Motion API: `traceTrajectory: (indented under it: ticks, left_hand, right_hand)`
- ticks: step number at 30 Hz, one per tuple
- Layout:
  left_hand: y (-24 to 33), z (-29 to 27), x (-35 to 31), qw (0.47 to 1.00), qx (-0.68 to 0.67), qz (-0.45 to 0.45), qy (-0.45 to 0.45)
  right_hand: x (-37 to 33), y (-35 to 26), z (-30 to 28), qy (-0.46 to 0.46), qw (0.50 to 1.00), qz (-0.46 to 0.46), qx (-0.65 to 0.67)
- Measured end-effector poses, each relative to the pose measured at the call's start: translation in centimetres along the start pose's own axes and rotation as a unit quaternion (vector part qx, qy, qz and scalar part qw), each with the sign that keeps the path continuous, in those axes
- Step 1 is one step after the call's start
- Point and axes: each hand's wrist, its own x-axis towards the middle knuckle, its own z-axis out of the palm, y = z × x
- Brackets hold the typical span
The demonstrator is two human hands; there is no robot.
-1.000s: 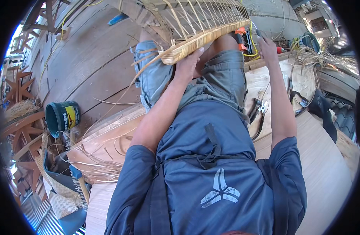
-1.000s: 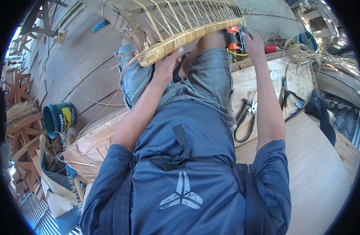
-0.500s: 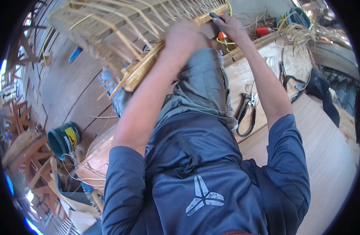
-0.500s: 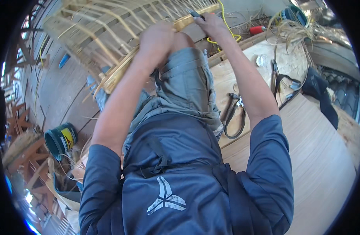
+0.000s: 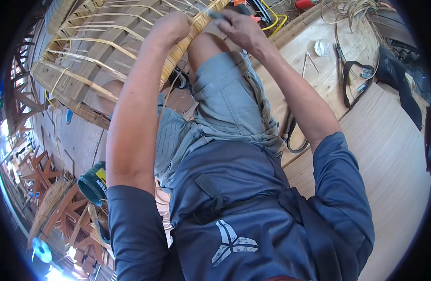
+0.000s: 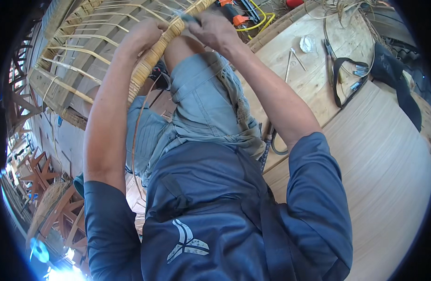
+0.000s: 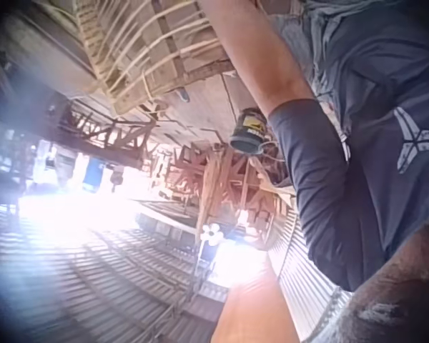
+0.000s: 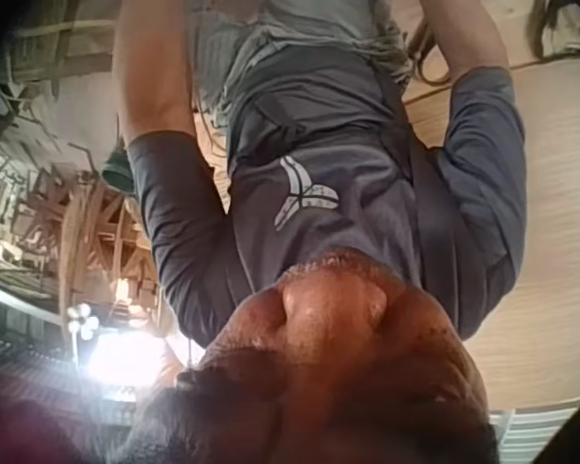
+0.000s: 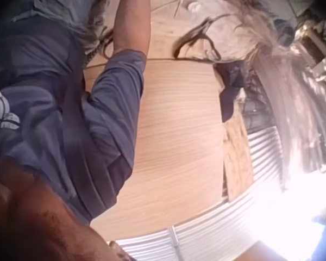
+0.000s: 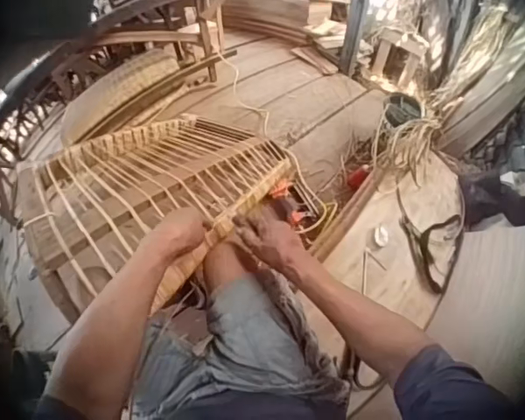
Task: Assembling and weaving a rattan furniture frame using various hand tools.
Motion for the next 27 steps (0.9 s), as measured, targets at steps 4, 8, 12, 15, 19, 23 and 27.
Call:
traceTrajectory:
  ticks: [4, 8, 12, 15, 19, 23, 27]
  left_hand:
    - [0.1, 0.1, -0.2, 0.999, -0.036, -0.001, 0.007]
    - [0.9, 0.5, -0.5, 1.0, -0.011, -0.015, -0.004]
    - [1.0, 1.1, -1.0, 0.999, -0.026, -0.008, 0.047]
    - [0.7, 1.1, -1.3, 0.999, -0.017, 0.023, 0.033]
    - [0.5, 1.1, -1.4, 0.999, 0.006, 0.038, 0.024]
    - [0.7, 1.2, -1.6, 0.998, 0.016, 0.058, 0.029]
    - [1.0, 1.2, -2.0, 0.998, 0.035, 0.047, 0.035]
  right_hand:
    - [0.0, -0.4, -0.4, -0.052, 0.997, 0.054, 0.017]
    - [-0.1, -0.6, -0.5, 0.144, 0.986, -0.073, 0.041]
    - [-1.3, -0.8, -1.1, -0.139, 0.988, 0.045, -0.057]
    - [-1.7, -1.3, -1.7, 0.025, 0.999, -0.018, -0.031]
    - [-1.2, -1.6, -1.6, 0.054, 0.994, -0.039, 0.085]
    - [-0.2, -1.1, -0.6, -0.041, 0.997, -0.01, -0.061]
    - [0.1, -0.6, 0.2, 0.127, 0.986, -0.106, 0.0]
